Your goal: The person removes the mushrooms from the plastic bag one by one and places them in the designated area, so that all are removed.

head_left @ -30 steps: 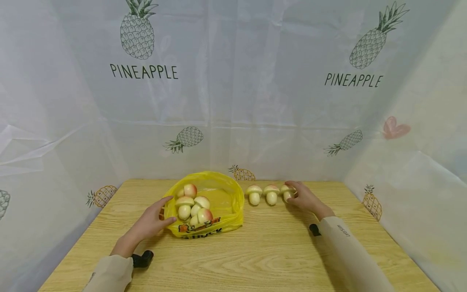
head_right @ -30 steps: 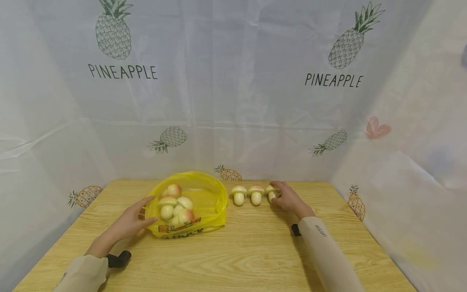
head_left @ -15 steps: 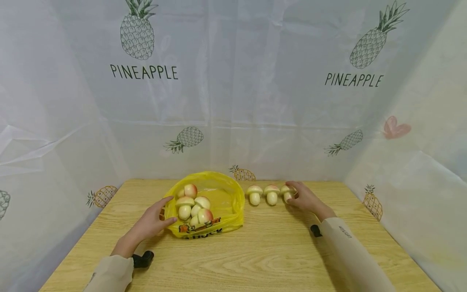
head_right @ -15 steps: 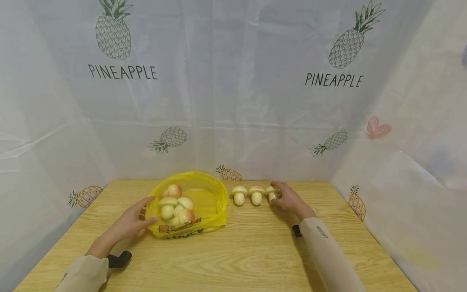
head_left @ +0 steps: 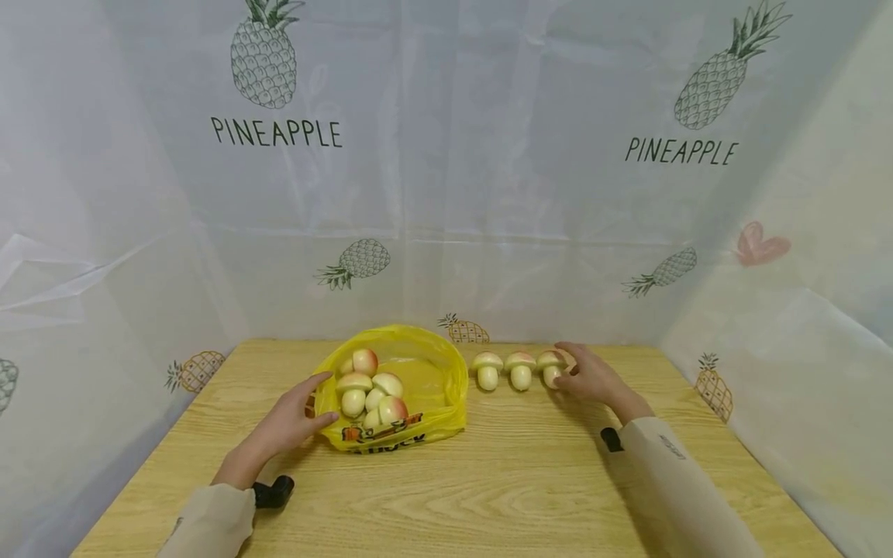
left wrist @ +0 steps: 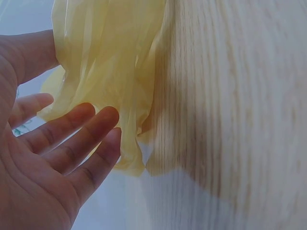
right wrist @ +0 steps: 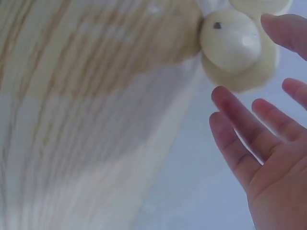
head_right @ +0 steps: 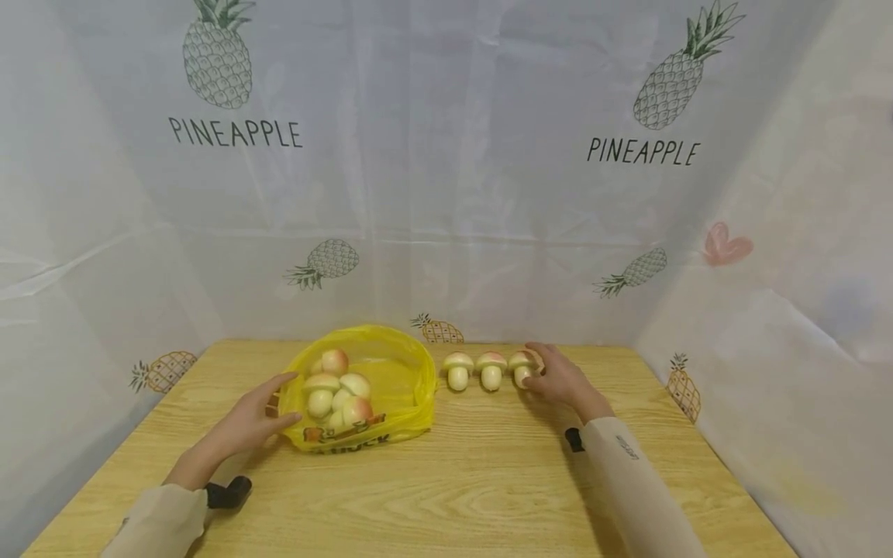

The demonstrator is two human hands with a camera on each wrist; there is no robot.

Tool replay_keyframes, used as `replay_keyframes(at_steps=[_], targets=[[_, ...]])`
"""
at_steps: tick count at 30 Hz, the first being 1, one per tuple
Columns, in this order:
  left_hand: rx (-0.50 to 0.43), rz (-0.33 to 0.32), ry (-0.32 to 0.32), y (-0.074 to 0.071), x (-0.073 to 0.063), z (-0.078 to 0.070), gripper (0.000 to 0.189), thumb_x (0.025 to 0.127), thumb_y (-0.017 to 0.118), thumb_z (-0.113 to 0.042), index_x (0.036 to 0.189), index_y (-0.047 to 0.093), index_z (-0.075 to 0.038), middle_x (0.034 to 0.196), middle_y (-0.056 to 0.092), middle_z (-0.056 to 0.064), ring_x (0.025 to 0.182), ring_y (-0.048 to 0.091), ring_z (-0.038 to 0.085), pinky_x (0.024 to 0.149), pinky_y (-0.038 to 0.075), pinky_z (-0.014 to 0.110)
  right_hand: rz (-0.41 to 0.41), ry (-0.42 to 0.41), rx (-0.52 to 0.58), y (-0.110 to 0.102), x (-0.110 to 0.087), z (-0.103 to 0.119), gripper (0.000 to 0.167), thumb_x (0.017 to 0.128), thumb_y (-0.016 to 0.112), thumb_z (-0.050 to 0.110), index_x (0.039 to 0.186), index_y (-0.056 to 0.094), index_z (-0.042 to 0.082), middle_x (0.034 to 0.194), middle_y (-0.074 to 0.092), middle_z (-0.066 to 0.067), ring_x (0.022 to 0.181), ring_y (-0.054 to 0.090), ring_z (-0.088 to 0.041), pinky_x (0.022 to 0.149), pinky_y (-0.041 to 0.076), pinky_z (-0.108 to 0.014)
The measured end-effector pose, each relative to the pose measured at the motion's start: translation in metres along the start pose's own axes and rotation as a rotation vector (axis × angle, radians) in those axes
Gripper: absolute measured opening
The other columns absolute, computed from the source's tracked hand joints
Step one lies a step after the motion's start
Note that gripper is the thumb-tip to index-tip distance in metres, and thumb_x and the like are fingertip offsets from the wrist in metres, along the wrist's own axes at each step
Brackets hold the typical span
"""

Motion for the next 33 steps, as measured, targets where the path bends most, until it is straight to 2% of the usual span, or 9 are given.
replay_keyframes(at_steps=[4,9,12,16,19,25,29,33], targets=[[-0.004,-0.002,-0.002,-0.001,-0.001,0.001,0.075,0.089,0.07,-0.029,0.148,0.032,-0.003,0.142,0.039,0.027,0.107,0.056,0.038,0.08,0.052,0.046,-0.033,-0.009,-0.062,-0.008,-0.004,0.006,0.074,0.087,0.07,0.03,0.148,0.033,0.013,0.143,0.036,-0.024,0.102,0.058,-0.039,0.071,0.051,-0.05],[-0.013,0.0,-0.007,0.0,-0.002,0.001,0.075,0.089,0.07,-0.03,0.148,0.032,-0.002,0.142,0.039,0.028,0.106,0.057,0.037,0.08,0.052,0.046,-0.059,-0.036,-0.093,-0.016,-0.007,0.018,0.073,0.088,0.07,0.032,0.148,0.033,0.013,0.143,0.038,-0.021,0.098,0.06,-0.034,0.068,0.051,-0.045],[-0.012,-0.001,-0.008,0.0,-0.002,0.0,0.075,0.089,0.07,-0.029,0.147,0.032,-0.002,0.142,0.038,0.028,0.106,0.056,0.037,0.08,0.052,0.045,-0.071,-0.072,-0.09,-0.02,-0.007,0.03,0.072,0.088,0.069,0.032,0.148,0.034,0.013,0.142,0.039,-0.019,0.095,0.059,-0.031,0.066,0.05,-0.042],[-0.015,-0.005,-0.006,-0.001,-0.001,-0.001,0.074,0.089,0.07,-0.027,0.147,0.032,-0.001,0.142,0.038,0.028,0.106,0.056,0.037,0.08,0.052,0.045,-0.077,-0.118,-0.091,-0.022,-0.008,0.05,0.071,0.089,0.068,0.04,0.148,0.035,0.017,0.143,0.039,-0.015,0.094,0.058,-0.028,0.066,0.05,-0.04],[-0.015,-0.003,-0.008,-0.002,-0.001,-0.001,0.074,0.089,0.07,-0.027,0.147,0.032,-0.001,0.143,0.038,0.028,0.106,0.056,0.037,0.08,0.052,0.045,-0.075,-0.144,-0.099,-0.02,-0.007,0.066,0.071,0.088,0.066,0.046,0.147,0.037,0.018,0.142,0.041,-0.013,0.094,0.057,-0.026,0.068,0.049,-0.039],[-0.011,-0.009,0.0,-0.002,-0.001,-0.002,0.073,0.089,0.07,-0.027,0.147,0.033,-0.001,0.143,0.037,0.028,0.108,0.055,0.038,0.081,0.052,0.046,-0.075,-0.216,-0.111,-0.008,0.0,0.096,0.066,0.088,0.068,0.038,0.146,0.04,0.019,0.139,0.045,-0.01,0.092,0.058,-0.023,0.066,0.048,-0.036],[0.002,-0.01,0.001,-0.002,-0.002,-0.002,0.073,0.09,0.069,-0.027,0.147,0.033,-0.001,0.144,0.035,0.029,0.117,0.05,0.043,0.085,0.05,0.051,-0.069,-0.238,-0.118,0.001,0.006,0.112,0.066,0.087,0.069,0.039,0.145,0.041,0.021,0.139,0.046,-0.008,0.091,0.059,-0.021,0.067,0.048,-0.035],[0.001,-0.009,0.004,-0.002,-0.002,-0.003,0.072,0.09,0.069,-0.027,0.146,0.033,0.0,0.142,0.038,0.029,0.113,0.053,0.042,0.083,0.051,0.049,-0.062,-0.262,-0.13,0.009,0.013,0.128,0.066,0.087,0.069,0.039,0.145,0.042,0.022,0.138,0.047,-0.007,0.092,0.06,-0.022,0.068,0.049,-0.035]])
Point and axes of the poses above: each hand's wrist, its own x-axis towards the middle knuckle, its own y-axis out of the palm, z = x × y, the point moved 8 cm from there along x, towards the middle knuckle
